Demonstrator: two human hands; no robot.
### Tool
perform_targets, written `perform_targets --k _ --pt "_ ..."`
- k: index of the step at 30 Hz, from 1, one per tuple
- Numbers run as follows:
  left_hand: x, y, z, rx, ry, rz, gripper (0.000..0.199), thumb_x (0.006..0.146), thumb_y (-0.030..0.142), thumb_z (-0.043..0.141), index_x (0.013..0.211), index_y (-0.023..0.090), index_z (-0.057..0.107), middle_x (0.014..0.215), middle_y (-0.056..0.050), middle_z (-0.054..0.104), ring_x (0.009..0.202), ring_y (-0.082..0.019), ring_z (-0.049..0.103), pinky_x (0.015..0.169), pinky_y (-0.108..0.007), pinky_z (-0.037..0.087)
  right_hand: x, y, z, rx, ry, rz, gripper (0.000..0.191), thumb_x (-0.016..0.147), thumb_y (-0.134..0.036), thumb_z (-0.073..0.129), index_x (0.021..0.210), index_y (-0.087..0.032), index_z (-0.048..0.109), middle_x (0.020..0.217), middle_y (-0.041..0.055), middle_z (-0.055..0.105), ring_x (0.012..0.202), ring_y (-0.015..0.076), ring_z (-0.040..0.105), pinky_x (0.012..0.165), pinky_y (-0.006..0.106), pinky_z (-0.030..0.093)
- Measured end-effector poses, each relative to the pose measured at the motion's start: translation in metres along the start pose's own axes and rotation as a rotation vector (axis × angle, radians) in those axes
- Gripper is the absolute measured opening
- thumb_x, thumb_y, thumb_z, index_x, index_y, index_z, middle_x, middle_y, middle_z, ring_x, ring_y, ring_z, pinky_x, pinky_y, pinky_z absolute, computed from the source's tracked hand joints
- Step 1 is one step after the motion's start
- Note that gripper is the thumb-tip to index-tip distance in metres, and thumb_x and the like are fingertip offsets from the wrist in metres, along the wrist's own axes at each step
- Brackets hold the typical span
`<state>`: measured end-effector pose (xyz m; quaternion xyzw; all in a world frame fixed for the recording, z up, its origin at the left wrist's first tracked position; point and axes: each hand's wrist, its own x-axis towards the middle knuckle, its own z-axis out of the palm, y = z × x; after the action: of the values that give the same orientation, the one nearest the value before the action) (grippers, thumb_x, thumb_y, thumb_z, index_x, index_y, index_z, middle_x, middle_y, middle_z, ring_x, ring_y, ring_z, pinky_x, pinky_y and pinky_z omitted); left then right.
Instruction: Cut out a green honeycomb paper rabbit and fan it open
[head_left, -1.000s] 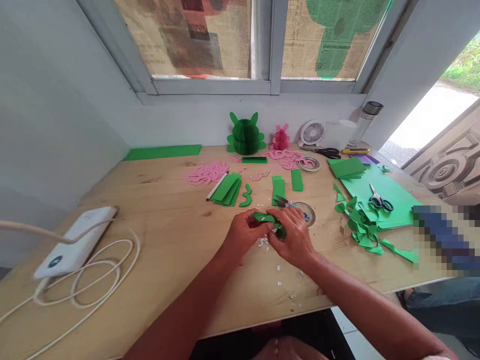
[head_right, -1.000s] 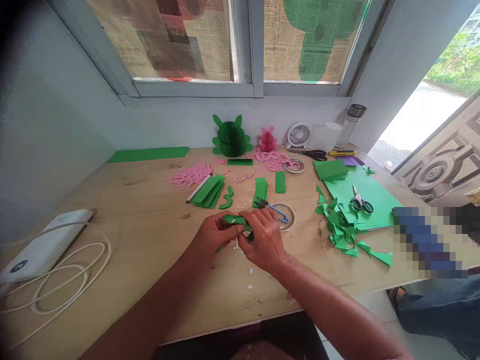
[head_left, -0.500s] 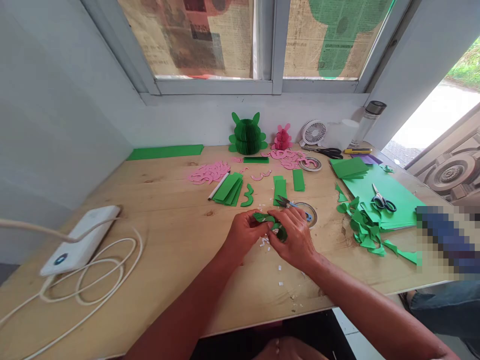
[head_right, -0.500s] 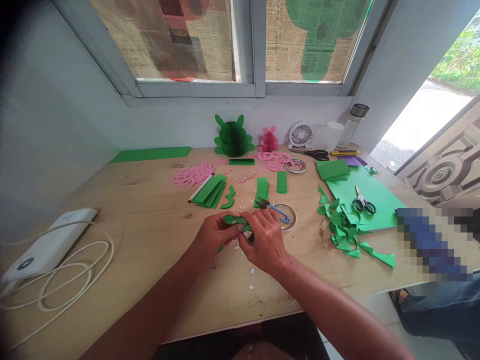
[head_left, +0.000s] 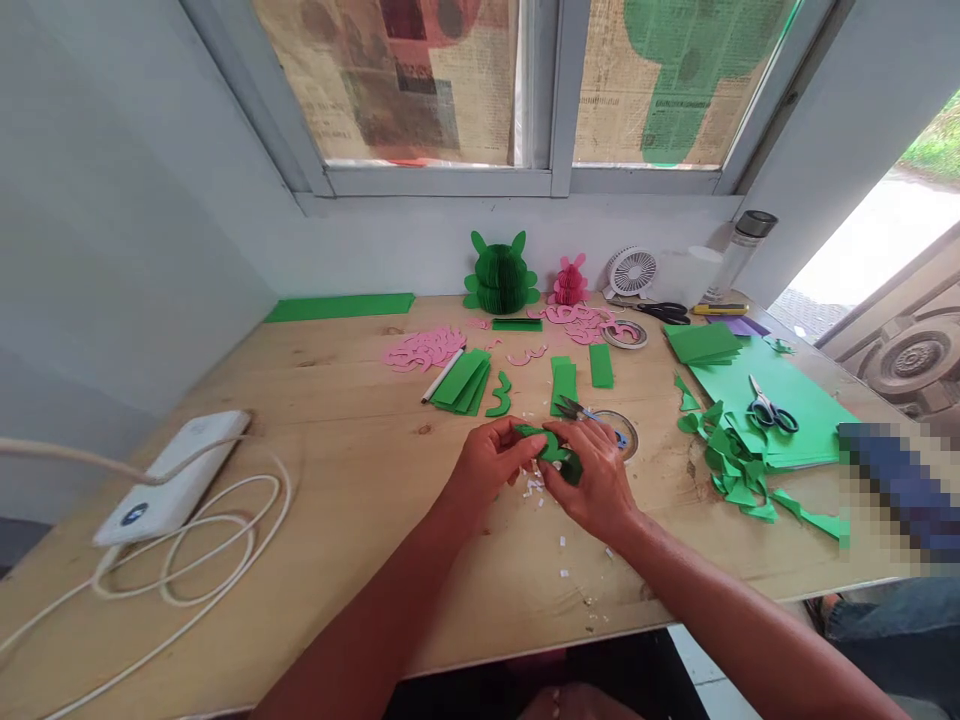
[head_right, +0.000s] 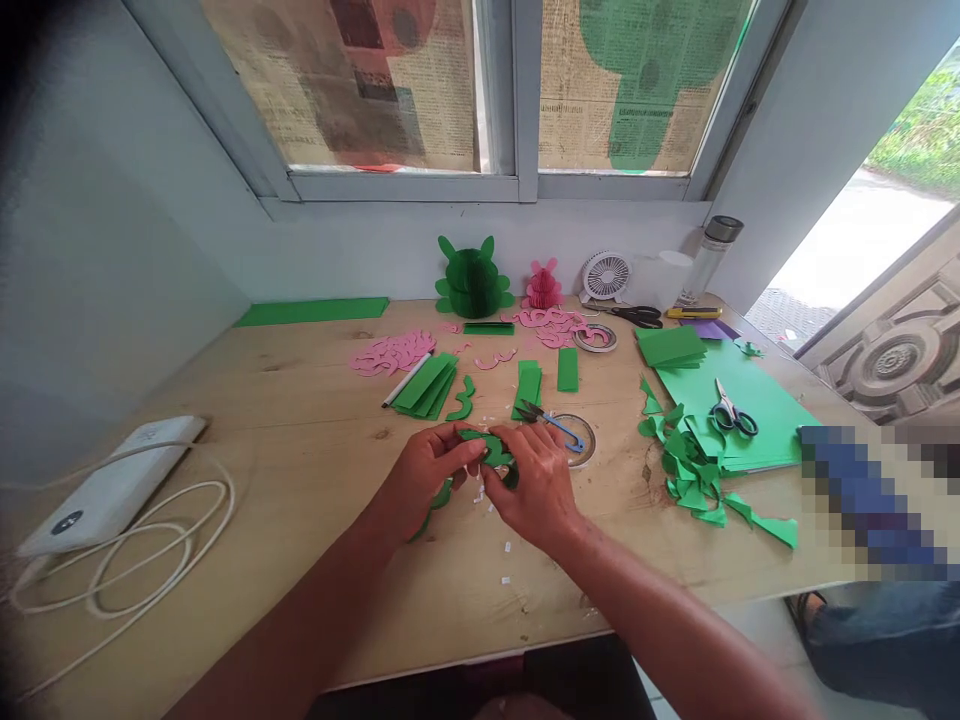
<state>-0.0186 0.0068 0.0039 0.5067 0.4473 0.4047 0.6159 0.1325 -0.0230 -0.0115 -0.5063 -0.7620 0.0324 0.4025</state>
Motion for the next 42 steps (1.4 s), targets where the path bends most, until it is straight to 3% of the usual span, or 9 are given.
perform_targets --k 7,13,18,23,29,32,42 --pt "-0.004 0.005 0.001 0.009 0.093 0.031 0.025 0.067 0.038 0.066 0.064 0.014 0.065 0.055 -0.001 0.059 0.048 -0.008 0.046 0.042 -0.020 0.033 -0.001 0.001 0.002 -0.028 -0.024 -0.017 0.025 0.078 -0.025 0.058 0.103 -0.019 0.057 0.091 0.0065 0.068 0.087 0.0238 0.059 0.081 0.040 0.040" --pt "-0.001 0.000 -0.002 0.014 0.091 0.034 0.024 0.064 0.038 0.068 0.062 0.015 0.067 0.055 -0.002 0.061 0.049 -0.009 0.047 0.043 -0.021 0.033 -0.002 0.000 0.002 -0.062 -0.043 -0.049 0.027 0.079 -0.026 0.058 0.105 -0.018 0.057 0.088 0.0067 0.067 0.087 0.0239 0.058 0.081 0.040 0.039" --pt "-0.002 0.003 -0.004 -0.011 0.063 -0.004 0.025 0.066 0.039 0.069 0.062 0.014 0.066 0.053 -0.002 0.060 0.045 -0.008 0.044 0.041 -0.020 0.031 -0.001 0.000 0.001 -0.058 -0.039 -0.042 0.028 0.078 -0.025 0.058 0.105 -0.018 0.058 0.087 0.0068 0.067 0.086 0.0239 0.058 0.080 0.040 0.040" --pt "-0.005 0.010 -0.003 -0.038 -0.050 -0.056 0.032 0.067 0.045 0.068 0.066 0.014 0.064 0.057 -0.002 0.060 0.048 -0.008 0.048 0.041 -0.019 0.032 0.000 0.002 0.000 -0.016 0.015 0.016 0.027 0.077 -0.024 0.057 0.103 -0.020 0.058 0.089 0.0063 0.067 0.087 0.0236 0.059 0.081 0.039 0.041" --pt "-0.001 -0.002 0.004 0.066 -0.089 -0.093 0.024 0.062 0.036 0.071 0.066 0.014 0.064 0.050 0.001 0.057 0.045 -0.009 0.049 0.038 -0.019 0.032 0.000 0.002 0.000 -0.047 0.004 0.024 0.030 0.075 -0.021 0.056 0.105 -0.019 0.058 0.089 0.0068 0.066 0.087 0.0243 0.058 0.080 0.039 0.040" --pt "0.001 -0.007 0.007 0.078 -0.053 -0.094 0.022 0.059 0.035 0.070 0.061 0.014 0.062 0.044 0.002 0.053 0.036 -0.007 0.042 0.035 -0.020 0.029 0.000 0.001 0.000 -0.072 -0.012 0.017 0.029 0.076 -0.022 0.057 0.105 -0.018 0.058 0.088 0.0070 0.066 0.086 0.0247 0.057 0.079 0.039 0.039" --pt "0.000 -0.003 0.000 -0.020 0.051 -0.061 0.020 0.062 0.032 0.069 0.060 0.013 0.063 0.048 0.000 0.058 0.042 -0.008 0.045 0.041 -0.021 0.030 0.000 0.001 -0.003 0.014 -0.044 -0.023 0.037 0.080 -0.032 0.060 0.114 -0.019 0.054 0.095 0.0077 0.067 0.091 0.0247 0.058 0.082 0.040 0.041"
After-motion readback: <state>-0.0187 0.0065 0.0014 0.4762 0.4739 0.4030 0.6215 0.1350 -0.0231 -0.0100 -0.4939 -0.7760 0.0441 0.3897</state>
